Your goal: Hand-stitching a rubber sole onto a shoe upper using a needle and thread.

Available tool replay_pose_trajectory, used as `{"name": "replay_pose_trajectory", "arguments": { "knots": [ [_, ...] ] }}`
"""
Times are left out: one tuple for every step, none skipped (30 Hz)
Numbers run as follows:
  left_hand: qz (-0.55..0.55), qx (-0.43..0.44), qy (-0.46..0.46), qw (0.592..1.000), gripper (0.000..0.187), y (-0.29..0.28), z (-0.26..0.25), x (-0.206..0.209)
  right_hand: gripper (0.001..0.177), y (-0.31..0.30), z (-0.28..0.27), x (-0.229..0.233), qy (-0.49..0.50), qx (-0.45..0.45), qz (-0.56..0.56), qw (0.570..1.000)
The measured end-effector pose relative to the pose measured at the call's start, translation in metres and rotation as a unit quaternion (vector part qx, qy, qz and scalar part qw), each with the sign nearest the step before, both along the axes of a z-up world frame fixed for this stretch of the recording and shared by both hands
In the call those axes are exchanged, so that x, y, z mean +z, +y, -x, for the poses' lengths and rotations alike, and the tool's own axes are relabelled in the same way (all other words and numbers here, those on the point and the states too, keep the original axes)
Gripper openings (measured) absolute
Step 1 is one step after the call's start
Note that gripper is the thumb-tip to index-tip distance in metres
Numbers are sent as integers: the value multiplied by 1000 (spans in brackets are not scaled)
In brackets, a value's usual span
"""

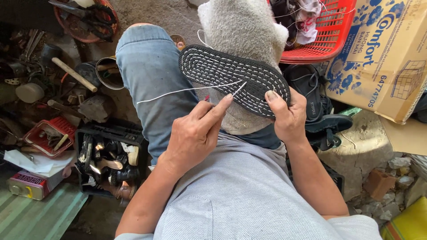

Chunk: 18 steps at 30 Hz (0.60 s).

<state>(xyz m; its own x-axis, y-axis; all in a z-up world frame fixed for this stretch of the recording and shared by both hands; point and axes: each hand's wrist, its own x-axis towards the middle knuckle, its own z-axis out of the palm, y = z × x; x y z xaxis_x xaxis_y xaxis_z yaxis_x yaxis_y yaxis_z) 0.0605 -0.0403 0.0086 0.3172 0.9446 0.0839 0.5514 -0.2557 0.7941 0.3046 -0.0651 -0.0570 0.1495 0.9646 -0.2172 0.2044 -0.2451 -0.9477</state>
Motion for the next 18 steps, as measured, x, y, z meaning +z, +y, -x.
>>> {"name": "replay_pose_trajectory", "arguments": {
  "knots": [
    [9, -1, -3, 1000, 36, 1, 0, 2, 38, 1, 2, 3, -10, 2, 0, 1000],
    [9, -2, -4, 1000, 36, 4, 3, 7, 38, 8, 11, 21, -10, 2, 0, 1000],
    [9, -13, 17, 1000, 36, 8, 6, 11, 31, 14, 21, 38, -37, 12, -4, 999],
    [8, -24, 37, 999, 36, 11, 9, 16, 26, 21, 30, 55, -63, 23, -9, 998],
    [9, -22, 38, 999, 36, 14, 13, 18, 26, 19, 29, 58, -62, 24, -8, 998],
    [20, -40, 59, 997, 36, 17, 18, 21, 25, 17, 28, 62, -114, 60, -31, 991],
    [33, -57, 80, 995, 36, 19, 23, 23, 26, 15, 28, 65, -164, 96, -54, 980],
    [34, -54, 83, 994, 36, 22, 30, 23, 26, 15, 32, 72, -161, 99, -54, 981],
    [31, -93, 115, 989, 37, 24, 38, 24, 25, 15, 37, 79, -236, 146, -25, 960],
    [28, -132, 146, 980, 40, 27, 46, 25, 25, 15, 42, 86, -309, 192, 3, 932],
    [30, -131, 149, 980, 40, 30, 50, 24, 25, 17, 49, 88, -305, 193, 3, 932],
    [29, -138, 159, 977, 43, 32, 52, 23, 28, 19, 55, 90, -331, 213, -66, 917],
    [28, -146, 166, 975, 45, 35, 55, 23, 32, 21, 61, 93, -356, 230, -135, 896],
    [29, -146, 169, 974, 45, 35, 56, 20, 32, 22, 66, 95, -353, 229, -135, 897],
    [44, -147, 147, 977, 44, 37, 57, 18, 32, 24, 69, 97, -368, 231, -144, 889],
    [59, -148, 125, 979, 42, 38, 57, 16, 33, 25, 73, 99, -383, 233, -154, 881],
    [58, -152, 126, 979, 42, 38, 61, 16, 33, 27, 73, 101, -383, 229, -153, 882],
    [67, -153, 107, 980, 42, 38, 66, 16, 54, 29, 73, 104, -379, 252, -166, 875]
  ]
}}
